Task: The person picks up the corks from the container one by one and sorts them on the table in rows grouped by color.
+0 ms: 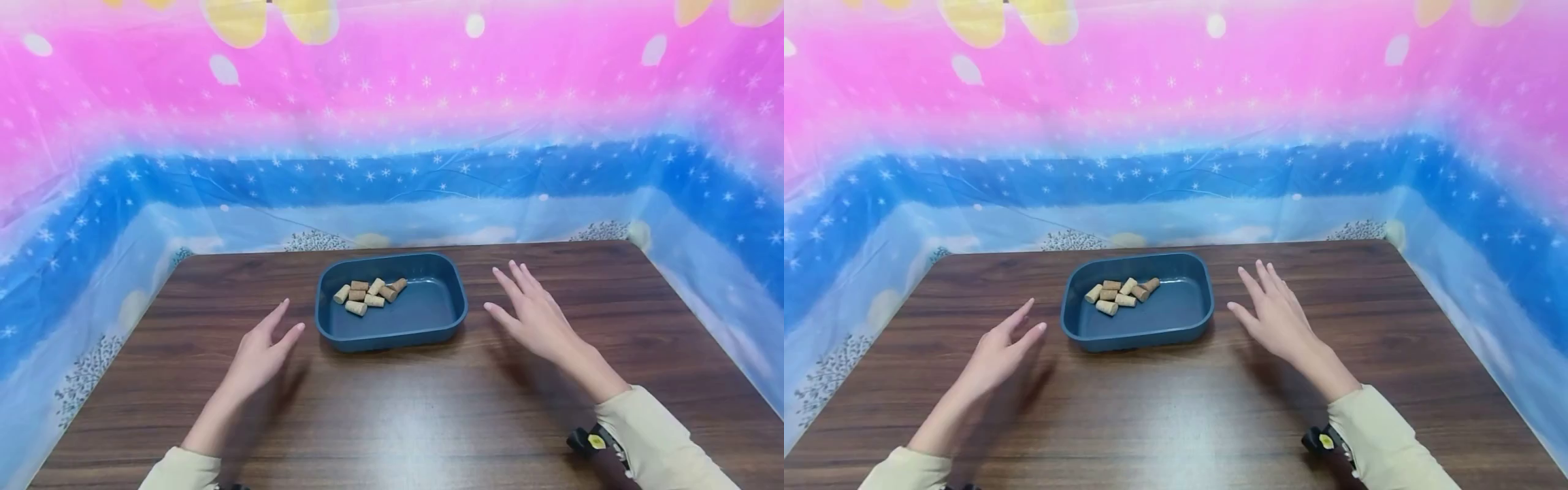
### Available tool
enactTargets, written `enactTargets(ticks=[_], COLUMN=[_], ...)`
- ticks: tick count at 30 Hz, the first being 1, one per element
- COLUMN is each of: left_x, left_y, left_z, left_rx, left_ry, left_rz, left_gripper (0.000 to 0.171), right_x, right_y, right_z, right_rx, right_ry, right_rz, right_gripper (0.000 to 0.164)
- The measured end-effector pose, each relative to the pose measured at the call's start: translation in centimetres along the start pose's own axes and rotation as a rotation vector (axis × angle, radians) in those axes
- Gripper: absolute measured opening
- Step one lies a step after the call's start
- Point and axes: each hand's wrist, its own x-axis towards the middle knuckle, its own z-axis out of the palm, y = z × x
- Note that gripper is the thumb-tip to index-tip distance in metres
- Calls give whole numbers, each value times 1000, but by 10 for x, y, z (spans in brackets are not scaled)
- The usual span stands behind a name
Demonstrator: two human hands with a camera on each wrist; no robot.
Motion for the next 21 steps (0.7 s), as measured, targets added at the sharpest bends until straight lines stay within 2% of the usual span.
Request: enactTargets(ticks=[8,14,17,21], left_x=[20,34,39,44], left_y=[3,1,0,0], left_z=[19,29,33,36], left_rx=[-296,-448,-531,-618], left_ry=[0,23,25,25], left_rz=[-89,-153,-177,-193], left_gripper=[58,55,56,56], right_x=[23,40,48,60], right_y=[-17,-33,-41,-53], right_z=[13,24,29,34], right_rx=[182,294,338,386], right_ry=[65,107,88,19], right_rz=[18,3,1,10], right_gripper=[56,47,45,44])
